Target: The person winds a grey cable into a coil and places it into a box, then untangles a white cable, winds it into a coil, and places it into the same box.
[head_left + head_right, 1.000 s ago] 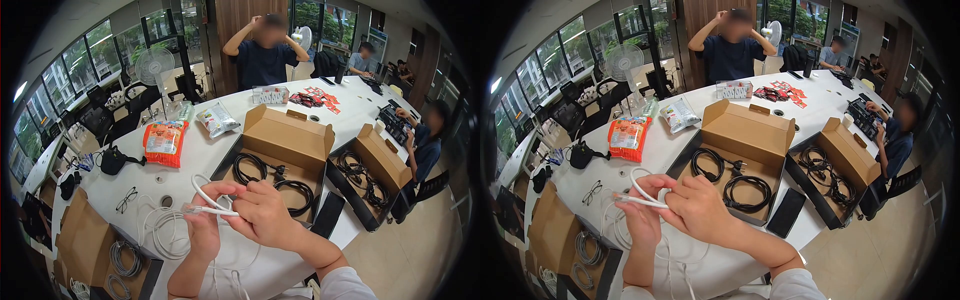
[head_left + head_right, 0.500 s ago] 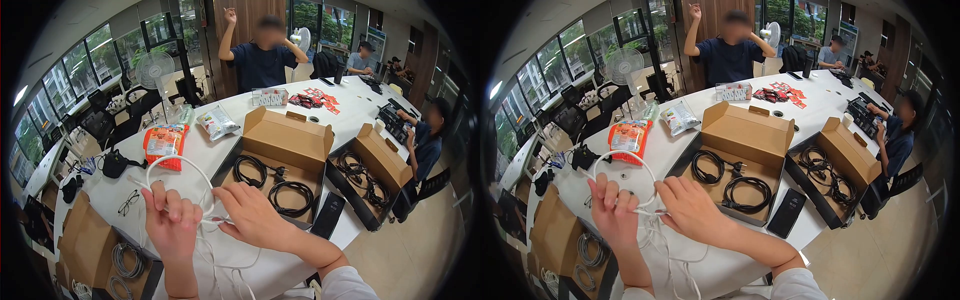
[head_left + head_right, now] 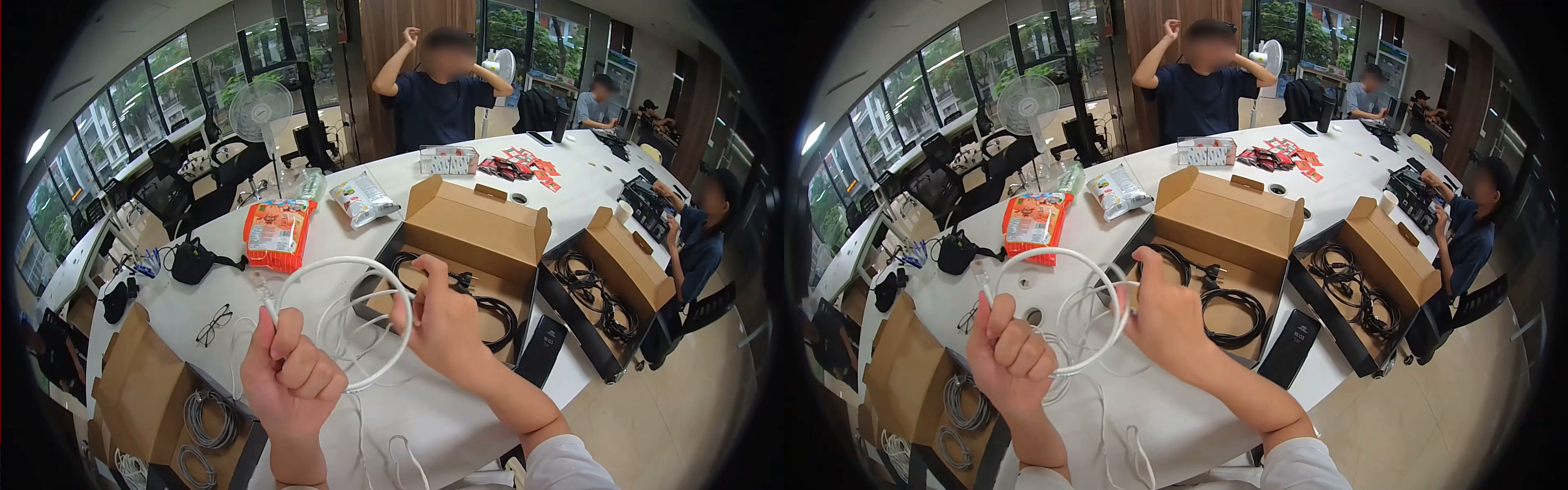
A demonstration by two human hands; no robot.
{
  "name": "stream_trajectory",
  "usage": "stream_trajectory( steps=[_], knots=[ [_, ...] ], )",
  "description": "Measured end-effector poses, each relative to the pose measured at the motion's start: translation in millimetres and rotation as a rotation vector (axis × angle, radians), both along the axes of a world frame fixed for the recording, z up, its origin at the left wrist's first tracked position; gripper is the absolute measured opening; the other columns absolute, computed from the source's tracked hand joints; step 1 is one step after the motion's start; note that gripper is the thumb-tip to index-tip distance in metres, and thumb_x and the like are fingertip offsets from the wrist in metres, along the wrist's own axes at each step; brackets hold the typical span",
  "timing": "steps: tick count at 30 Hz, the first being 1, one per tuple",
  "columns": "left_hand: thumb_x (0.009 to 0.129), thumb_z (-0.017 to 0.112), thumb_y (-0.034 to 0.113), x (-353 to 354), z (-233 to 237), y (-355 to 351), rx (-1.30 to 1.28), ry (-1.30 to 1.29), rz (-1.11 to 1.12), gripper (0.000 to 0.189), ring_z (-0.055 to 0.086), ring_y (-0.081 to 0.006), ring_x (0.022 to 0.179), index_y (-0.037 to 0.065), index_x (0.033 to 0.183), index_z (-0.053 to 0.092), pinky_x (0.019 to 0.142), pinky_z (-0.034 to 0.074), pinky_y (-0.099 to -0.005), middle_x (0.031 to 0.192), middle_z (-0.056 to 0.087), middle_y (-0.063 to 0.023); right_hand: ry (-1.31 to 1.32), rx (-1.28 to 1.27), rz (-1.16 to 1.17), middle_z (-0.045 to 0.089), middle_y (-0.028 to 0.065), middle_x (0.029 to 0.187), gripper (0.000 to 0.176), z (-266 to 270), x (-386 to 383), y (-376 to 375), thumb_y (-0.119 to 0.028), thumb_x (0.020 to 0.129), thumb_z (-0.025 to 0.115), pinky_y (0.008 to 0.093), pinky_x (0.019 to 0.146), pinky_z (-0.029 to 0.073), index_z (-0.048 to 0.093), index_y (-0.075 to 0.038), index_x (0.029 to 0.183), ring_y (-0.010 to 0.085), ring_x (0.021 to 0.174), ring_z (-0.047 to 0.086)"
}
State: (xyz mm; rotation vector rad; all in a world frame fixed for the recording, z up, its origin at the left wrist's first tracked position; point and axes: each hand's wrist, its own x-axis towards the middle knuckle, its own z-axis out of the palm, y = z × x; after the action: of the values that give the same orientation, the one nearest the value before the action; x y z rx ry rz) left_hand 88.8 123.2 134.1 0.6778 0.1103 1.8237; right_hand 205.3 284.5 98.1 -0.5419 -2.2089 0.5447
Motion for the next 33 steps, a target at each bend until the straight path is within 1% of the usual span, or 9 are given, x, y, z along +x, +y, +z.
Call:
stream_trajectory(
  steps=[5,6,10,17,18,23,27,30,33],
  knots=[
    [0.104,0.022,0.039,-6,-2,6,-0.133,-0.033,-0.047,0.036,0.014,-0.0064,0.038,0.015,0.08,0.036,0.04,0.016,-0.0245,0.047,0.02,0.0067,0.13,-0.456,0.453,0.065,0.0104,0.073,0.023,2,4,21,0.0,0.089,0.053,0.0312,0.06,0.054,0.052,0.001,0.112,0.021,0.069,0.069],
    [0.104,0.024,0.039,-6,-1,8,-0.186,-0.026,-0.031,0.035,0.013,-0.0062,0.038,0.015,0.082,0.038,0.04,0.016,-0.0241,0.047,0.02,0.0067,0.1,-0.561,0.516,0.066,0.0113,0.09,0.034,7,7,24,0.006,0.092,0.044,0.0294,0.076,0.055,0.045,0.002,0.125,0.0172,0.088,0.068],
    [0.103,0.031,0.038,-2,5,13,-0.4,0.063,0.152,0.029,0.014,-0.0049,0.039,0.014,0.093,0.044,0.04,0.015,-0.0227,0.049,0.02,0.007,0.255,-0.79,0.72,0.058,0.0207,0.116,0.059,21,18,27,0.008,0.091,0.038,0.0329,0.091,0.049,0.017,-0.001,0.146,0.0245,0.109,0.061],
    [0.102,0.039,0.037,-2,-12,35,-0.4,0.396,0.376,0.026,0.017,-0.0028,0.041,0.012,0.094,0.044,0.04,0.014,-0.0207,0.055,0.023,0.0074,0.368,-1.301,0.964,0.061,0.0232,0.11,0.051,24,32,40,-0.012,0.098,0.035,0.0357,0.084,0.051,0.02,0.001,0.145,0.0262,0.092,0.066],
    [0.101,0.04,0.037,-3,-15,39,-0.41,0.433,0.407,0.027,0.018,-0.0025,0.042,0.012,0.093,0.044,0.04,0.014,-0.0205,0.056,0.023,0.0075,0.385,-1.29,0.893,0.064,0.0162,0.091,0.046,29,32,31,-0.02,0.101,0.035,0.0288,0.069,0.05,0.031,0.001,0.141,0.0175,0.071,0.062],
    [0.1,0.042,0.038,8,-23,54,-0.559,0.754,0.684,0.031,0.021,-0.0008,0.047,0.009,0.087,0.045,0.041,0.017,-0.0189,0.06,0.028,0.0075,0.192,-1.042,0.795,0.046,-0.0011,0.063,0.039,28,31,17,-0.029,0.103,0.035,0.0194,0.05,0.033,0.053,0.0,0.121,0.0051,0.052,0.039],
    [0.101,0.041,0.023,5,-38,58,-0.581,1.38,1.235,0.027,0.04,-0.0159,0.054,-0.001,0.093,0.05,0.051,0.036,-0.0275,0.069,0.049,-0.0034,0.16,-0.88,0.719,0.04,-0.0041,0.063,0.035,26,29,13,-0.027,0.103,0.035,0.0194,0.049,0.03,0.057,-0.001,0.104,0.0033,0.055,0.035],
    [0.103,0.034,0.026,-2,-33,70,-0.213,1.773,1.977,0.034,0.053,-0.0158,0.072,-0.001,0.091,0.05,0.065,0.044,-0.0285,0.08,0.055,-0.0079,0.167,-0.888,0.714,0.04,-0.0043,0.063,0.033,28,32,16,-0.027,0.103,0.036,0.0204,0.05,0.03,0.057,-0.002,0.097,0.0033,0.056,0.034],
    [0.103,0.034,0.026,7,-32,70,-0.278,1.422,1.477,0.034,0.054,-0.0181,0.084,-0.003,0.097,0.051,0.075,0.044,-0.0294,0.088,0.056,-0.0106,0.158,-0.867,0.69,0.04,-0.0037,0.063,0.033,32,35,13,-0.026,0.102,0.038,0.0218,0.051,0.03,0.057,-0.002,0.09,0.0041,0.056,0.035]
  ],
)
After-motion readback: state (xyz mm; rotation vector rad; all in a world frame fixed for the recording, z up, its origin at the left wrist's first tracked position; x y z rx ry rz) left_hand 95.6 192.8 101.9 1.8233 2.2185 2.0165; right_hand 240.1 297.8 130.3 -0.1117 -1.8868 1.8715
